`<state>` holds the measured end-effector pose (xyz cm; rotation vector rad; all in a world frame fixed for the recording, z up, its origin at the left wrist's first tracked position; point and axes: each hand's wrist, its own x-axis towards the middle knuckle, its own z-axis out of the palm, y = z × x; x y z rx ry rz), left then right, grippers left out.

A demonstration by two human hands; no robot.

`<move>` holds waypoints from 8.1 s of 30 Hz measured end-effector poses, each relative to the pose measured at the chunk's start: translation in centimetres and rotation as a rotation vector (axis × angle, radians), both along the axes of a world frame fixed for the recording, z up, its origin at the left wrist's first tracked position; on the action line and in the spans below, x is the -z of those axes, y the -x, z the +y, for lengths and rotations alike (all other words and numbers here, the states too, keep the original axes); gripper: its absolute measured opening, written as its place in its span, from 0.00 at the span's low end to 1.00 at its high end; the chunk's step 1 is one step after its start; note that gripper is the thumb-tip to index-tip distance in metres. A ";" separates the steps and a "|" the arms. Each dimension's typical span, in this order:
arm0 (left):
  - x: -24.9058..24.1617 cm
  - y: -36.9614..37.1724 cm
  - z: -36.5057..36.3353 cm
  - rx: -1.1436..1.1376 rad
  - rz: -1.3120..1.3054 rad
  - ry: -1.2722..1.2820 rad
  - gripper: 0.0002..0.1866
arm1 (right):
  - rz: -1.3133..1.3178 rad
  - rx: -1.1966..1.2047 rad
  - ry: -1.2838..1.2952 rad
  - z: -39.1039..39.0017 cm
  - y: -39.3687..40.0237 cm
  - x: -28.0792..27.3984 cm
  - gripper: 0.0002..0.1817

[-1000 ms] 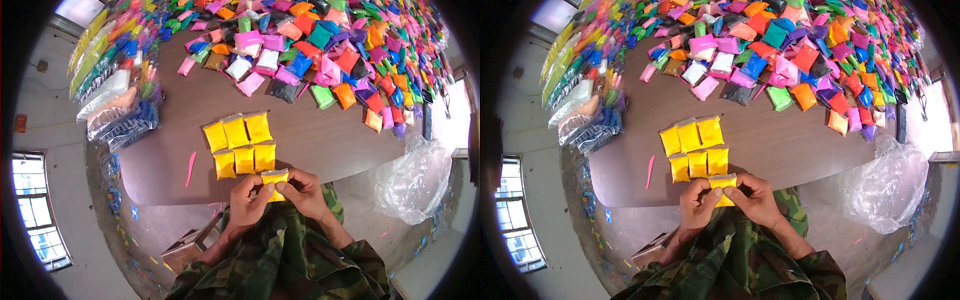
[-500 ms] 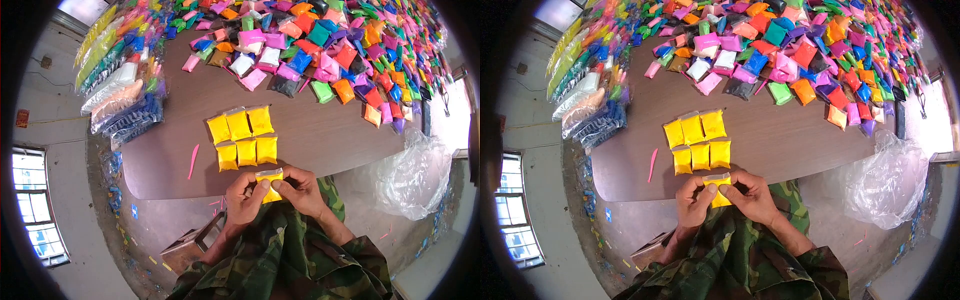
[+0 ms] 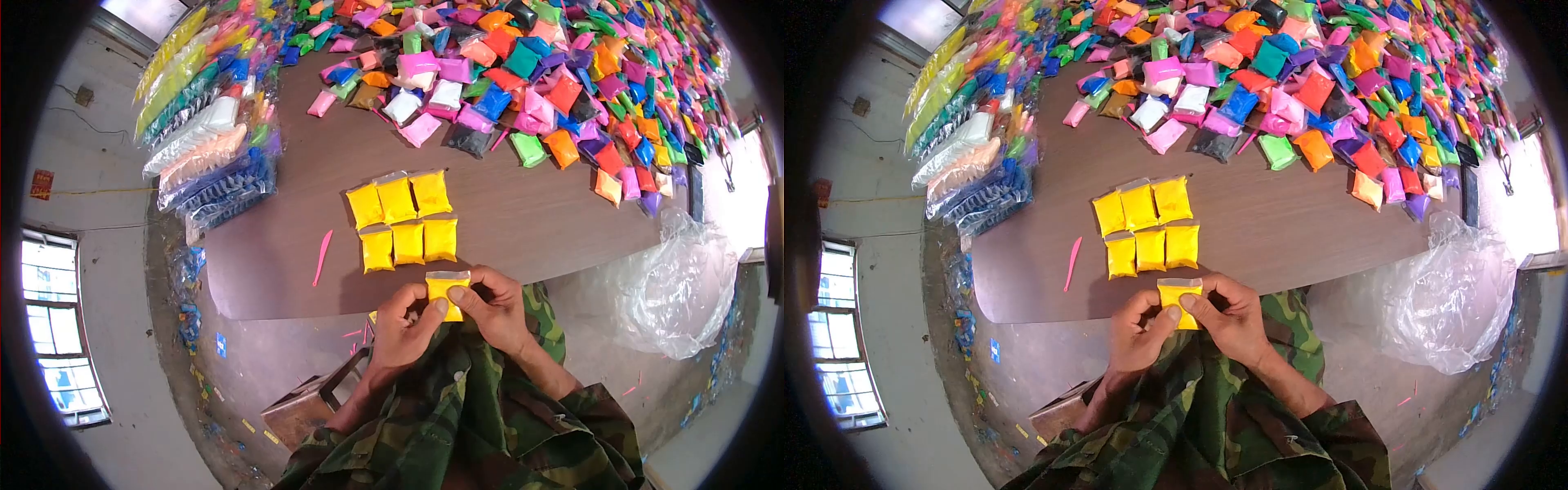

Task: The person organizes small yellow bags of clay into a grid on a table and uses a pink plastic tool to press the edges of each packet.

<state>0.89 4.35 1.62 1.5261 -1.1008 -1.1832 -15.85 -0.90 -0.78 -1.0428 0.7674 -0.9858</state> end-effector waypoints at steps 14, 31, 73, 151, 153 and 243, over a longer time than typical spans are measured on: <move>0.3 -0.4 -0.8 0.028 0.100 -0.029 0.11 | -0.004 -0.051 -0.077 -0.7 0.4 -0.3 0.16; 0.7 4.3 -4.5 0.130 0.189 -0.045 0.10 | -0.122 0.101 -0.206 -2.1 4.0 0.6 0.11; 0.8 4.2 -6.3 0.203 0.031 0.067 0.07 | -0.158 0.147 -0.236 -2.0 4.6 -0.2 0.09; 1.2 3.1 -4.5 0.078 -0.010 0.111 0.07 | -0.090 0.182 -0.052 -1.2 3.3 0.3 0.04; 1.0 3.1 -4.5 0.045 -0.004 0.147 0.07 | -0.105 0.158 -0.103 -1.1 3.2 -0.1 0.06; 0.5 2.5 -3.2 0.107 0.013 0.023 0.10 | -0.139 0.108 -0.173 -0.7 3.6 -0.5 0.17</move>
